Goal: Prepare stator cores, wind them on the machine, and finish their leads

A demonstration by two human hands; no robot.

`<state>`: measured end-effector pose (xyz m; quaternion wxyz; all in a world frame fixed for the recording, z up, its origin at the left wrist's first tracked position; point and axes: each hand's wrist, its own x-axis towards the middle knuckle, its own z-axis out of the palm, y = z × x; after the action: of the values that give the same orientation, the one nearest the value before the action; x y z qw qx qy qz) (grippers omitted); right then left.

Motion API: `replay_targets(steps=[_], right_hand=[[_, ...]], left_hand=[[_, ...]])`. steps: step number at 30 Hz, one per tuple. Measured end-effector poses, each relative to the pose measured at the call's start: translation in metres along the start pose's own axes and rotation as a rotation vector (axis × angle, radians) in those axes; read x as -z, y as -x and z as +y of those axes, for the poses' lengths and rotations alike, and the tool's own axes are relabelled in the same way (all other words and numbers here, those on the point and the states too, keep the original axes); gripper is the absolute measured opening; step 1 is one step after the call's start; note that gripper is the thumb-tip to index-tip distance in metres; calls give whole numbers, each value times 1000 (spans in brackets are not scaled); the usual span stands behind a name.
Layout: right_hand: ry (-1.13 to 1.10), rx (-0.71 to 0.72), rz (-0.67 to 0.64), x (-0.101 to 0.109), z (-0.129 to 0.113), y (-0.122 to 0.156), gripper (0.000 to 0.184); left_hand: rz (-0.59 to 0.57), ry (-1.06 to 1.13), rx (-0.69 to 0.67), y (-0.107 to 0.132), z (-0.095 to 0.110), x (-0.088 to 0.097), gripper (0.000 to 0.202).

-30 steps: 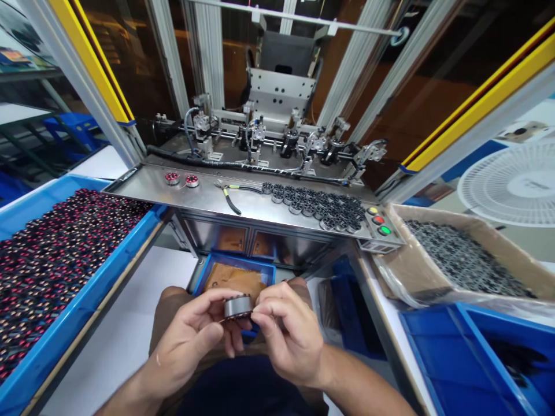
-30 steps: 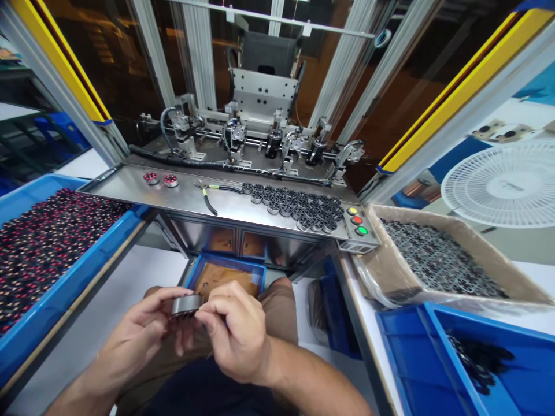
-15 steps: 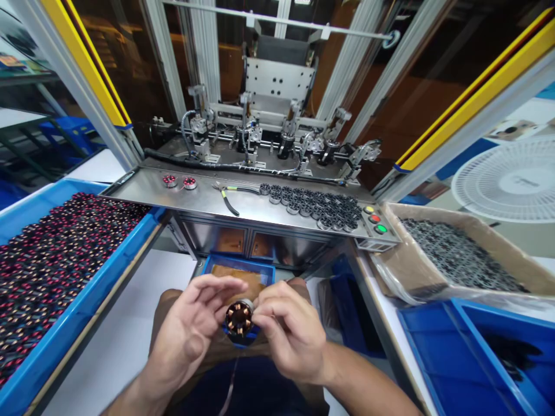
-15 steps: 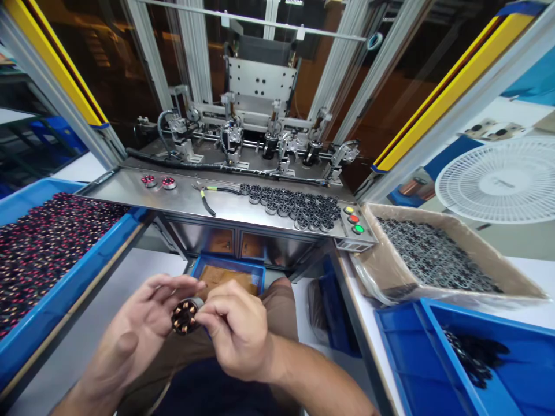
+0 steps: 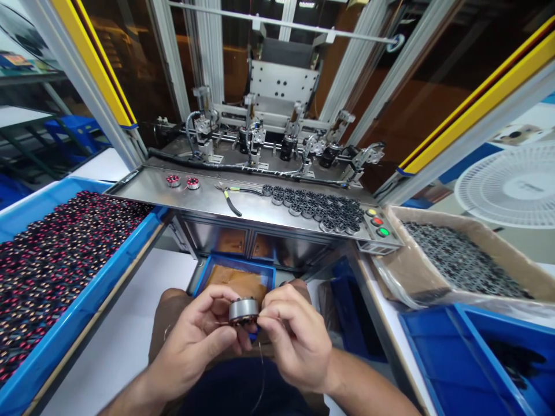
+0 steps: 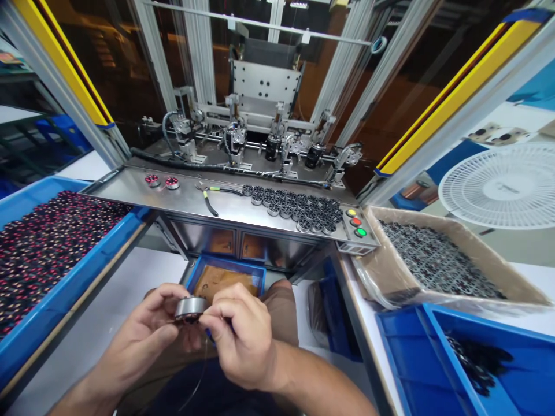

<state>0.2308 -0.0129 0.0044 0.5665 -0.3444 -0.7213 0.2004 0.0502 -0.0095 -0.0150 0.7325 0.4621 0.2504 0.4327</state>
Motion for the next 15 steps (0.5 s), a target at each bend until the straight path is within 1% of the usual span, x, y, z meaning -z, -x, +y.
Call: replay_targets(steps=[2,4,5,7,9,10,12,15], right_hand=[[-53,-57,26,-3,0,1,11],[-104,-142,48,-6,1,2,12],[-137,-200,55,-8,1,3,13],[-226,-337,66,-13,3,4,18],[-344,-471,61,-16,5,6,24],[-403,-523,56,-18,6,7,25],[-489,-589,46,-20,8,8,26],[-528,-623,38,-20,10,10,28]], left_hand=[[21,-79,-69,1,-3,1,27],[101,-227,-186,1,-8,4,28],[151,-322,-268,2,-10,5,32],[230,-519,-467,2,-15,9,46],[232,-686,-634,3,-17,11,59],[220,-753,-687,4,-17,12,64],[197,-859,-760,5,-15,12,70],[202,-951,-818,6,-12,11,73]])
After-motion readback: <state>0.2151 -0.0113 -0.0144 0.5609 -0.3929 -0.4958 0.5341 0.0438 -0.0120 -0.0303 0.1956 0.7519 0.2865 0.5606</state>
